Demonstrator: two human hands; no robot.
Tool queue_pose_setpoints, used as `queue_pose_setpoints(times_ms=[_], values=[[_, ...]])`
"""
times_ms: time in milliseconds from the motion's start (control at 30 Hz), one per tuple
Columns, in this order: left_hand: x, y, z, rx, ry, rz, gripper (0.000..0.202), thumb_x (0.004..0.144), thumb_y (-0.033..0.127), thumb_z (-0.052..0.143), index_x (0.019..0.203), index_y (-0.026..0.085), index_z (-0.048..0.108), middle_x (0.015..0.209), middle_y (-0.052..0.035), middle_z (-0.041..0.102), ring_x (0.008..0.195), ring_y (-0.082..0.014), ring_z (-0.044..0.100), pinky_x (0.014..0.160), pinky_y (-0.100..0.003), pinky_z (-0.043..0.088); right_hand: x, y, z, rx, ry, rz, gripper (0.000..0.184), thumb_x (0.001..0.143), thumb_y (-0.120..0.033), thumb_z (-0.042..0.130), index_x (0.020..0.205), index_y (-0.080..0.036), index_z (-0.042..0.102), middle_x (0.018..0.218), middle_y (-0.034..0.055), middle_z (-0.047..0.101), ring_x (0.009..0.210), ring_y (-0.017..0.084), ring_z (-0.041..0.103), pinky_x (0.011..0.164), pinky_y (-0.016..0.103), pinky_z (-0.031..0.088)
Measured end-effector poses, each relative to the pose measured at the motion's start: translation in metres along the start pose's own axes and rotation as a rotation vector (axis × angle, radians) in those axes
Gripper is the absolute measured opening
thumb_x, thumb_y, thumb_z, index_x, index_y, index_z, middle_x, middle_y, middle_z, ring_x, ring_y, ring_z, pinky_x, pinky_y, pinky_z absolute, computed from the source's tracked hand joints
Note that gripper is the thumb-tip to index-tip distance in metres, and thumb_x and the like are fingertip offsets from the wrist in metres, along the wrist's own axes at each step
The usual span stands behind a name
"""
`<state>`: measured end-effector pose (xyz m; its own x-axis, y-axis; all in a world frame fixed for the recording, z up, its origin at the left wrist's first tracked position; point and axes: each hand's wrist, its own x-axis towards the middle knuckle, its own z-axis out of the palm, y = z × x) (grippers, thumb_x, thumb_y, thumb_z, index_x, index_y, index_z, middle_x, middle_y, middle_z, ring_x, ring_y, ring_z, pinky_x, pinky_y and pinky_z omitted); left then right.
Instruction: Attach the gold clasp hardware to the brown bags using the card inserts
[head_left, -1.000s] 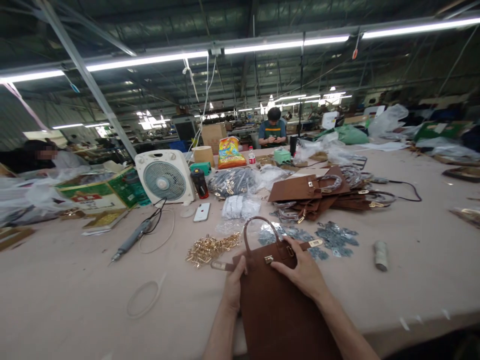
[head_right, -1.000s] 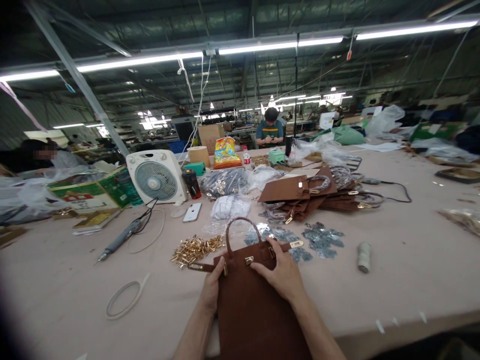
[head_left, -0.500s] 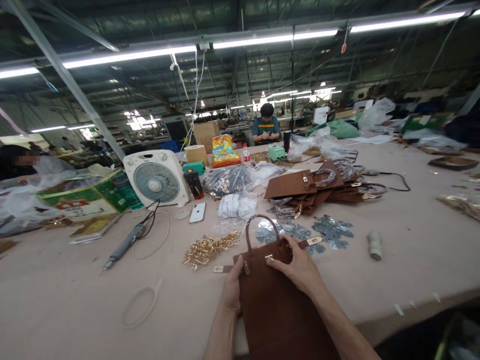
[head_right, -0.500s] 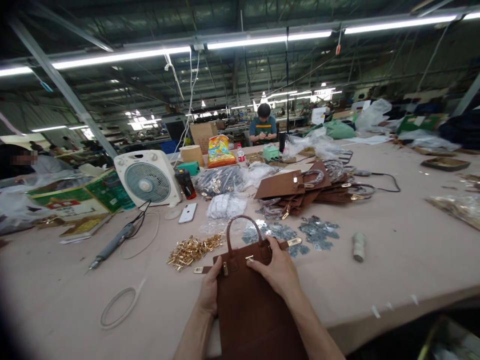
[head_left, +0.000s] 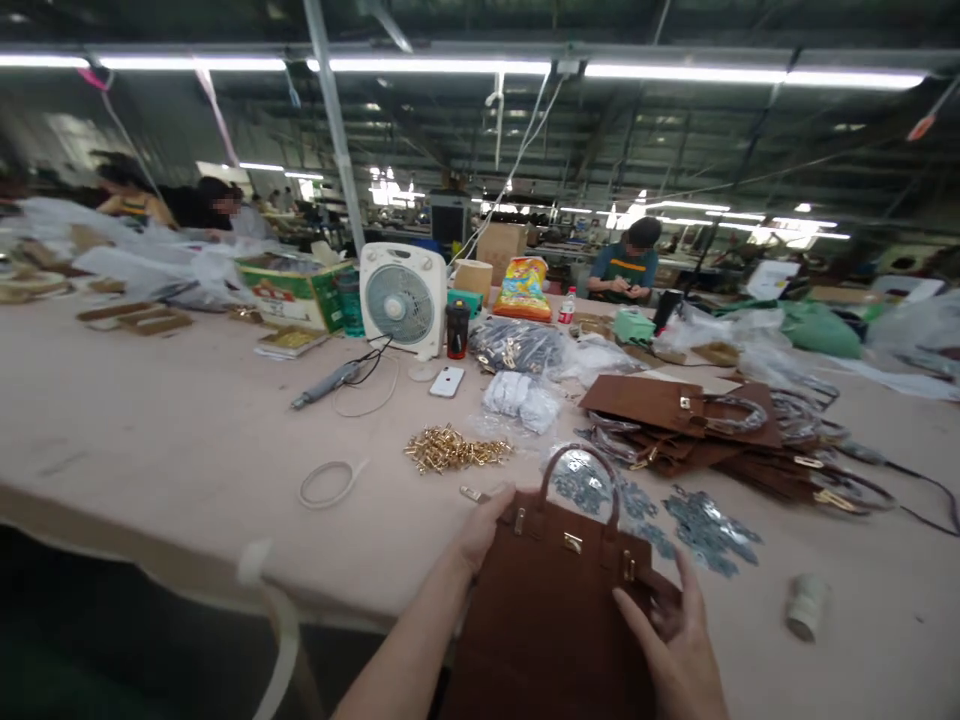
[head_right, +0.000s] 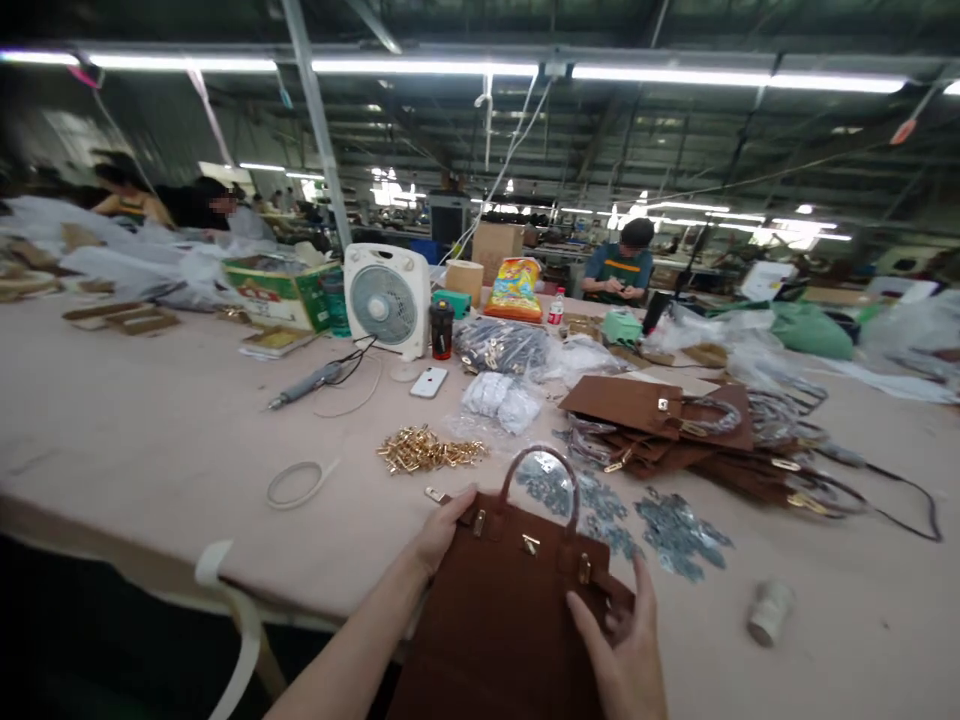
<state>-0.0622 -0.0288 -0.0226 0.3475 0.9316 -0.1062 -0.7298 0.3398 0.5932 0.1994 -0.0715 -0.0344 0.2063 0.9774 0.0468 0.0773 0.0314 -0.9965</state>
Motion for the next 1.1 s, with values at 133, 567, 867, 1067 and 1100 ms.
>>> queue_pose_setpoints(times_ms=[133, 567, 867, 1067, 1100], values=[[-0.007, 0.0, 0.003, 0.169, 0.031, 0.131, 0.056, 0.084, 0.053, 0.077, 0.116, 0.008, 0.077, 0.115, -0.02, 0.078, 0.1, -0.033, 0.076, 0.09, -0.039, 0.057, -0.026, 0.009, -0.015, 0.062, 0.017, 0.039, 0.123, 0.066, -0.051, 0.094, 0.164, -0.027, 0.025, 0.122, 0.0101, 0.071, 0.105, 0.03, 0.073, 0.087, 0.038, 0.063], [-0.022, -0.004, 0.018, 0.471, 0.092, 0.21, 0.04, 0.078, 0.034, 0.089, 0.111, 0.014, 0.078, 0.106, -0.0136, 0.079, 0.094, -0.0285, 0.074, 0.089, -0.037, 0.057, -0.033, -0.004, -0.015, 0.22, 0.073, 0.034, 0.114, 0.072, -0.052, 0.09, 0.164, -0.026, 0.026, 0.12, 0.0104, 0.075, 0.109, 0.032, 0.074, 0.09, 0.042, 0.064], [-0.024, -0.014, 0.021, 0.352, 0.369, 0.421, 0.068, 0.064, 0.042, 0.098, 0.121, 0.02, 0.068, 0.124, -0.0102, 0.07, 0.109, -0.026, 0.068, 0.094, -0.033, 0.054, -0.043, -0.047, -0.041, 0.333, 0.282, -0.034, 0.118, 0.069, -0.047, 0.093, 0.164, -0.024, 0.028, 0.112, 0.0108, 0.078, 0.104, 0.034, 0.076, 0.084, 0.041, 0.065], [-0.034, -0.037, 0.037, 0.591, 0.423, 0.575, 0.043, 0.062, 0.042, 0.097, 0.092, 0.024, 0.073, 0.103, -0.0079, 0.07, 0.105, -0.0311, 0.065, 0.093, -0.035, 0.055, -0.062, -0.101, -0.054, 0.291, 0.541, -0.188, 0.108, 0.07, -0.049, 0.092, 0.161, -0.03, 0.037, 0.109, 0.0078, 0.079, 0.098, 0.035, 0.076, 0.08, 0.044, 0.067], [-0.034, -0.04, 0.048, 0.573, 0.329, 0.52, 0.045, 0.06, 0.043, 0.097, 0.096, 0.026, 0.075, 0.113, -0.0105, 0.071, 0.117, -0.037, 0.062, 0.1, -0.039, 0.054, -0.069, -0.106, -0.052, 0.291, 0.571, -0.202, 0.105, 0.071, -0.049, 0.091, 0.16, -0.033, 0.038, 0.11, 0.007, 0.078, 0.099, 0.036, 0.076, 0.081, 0.045, 0.067]])
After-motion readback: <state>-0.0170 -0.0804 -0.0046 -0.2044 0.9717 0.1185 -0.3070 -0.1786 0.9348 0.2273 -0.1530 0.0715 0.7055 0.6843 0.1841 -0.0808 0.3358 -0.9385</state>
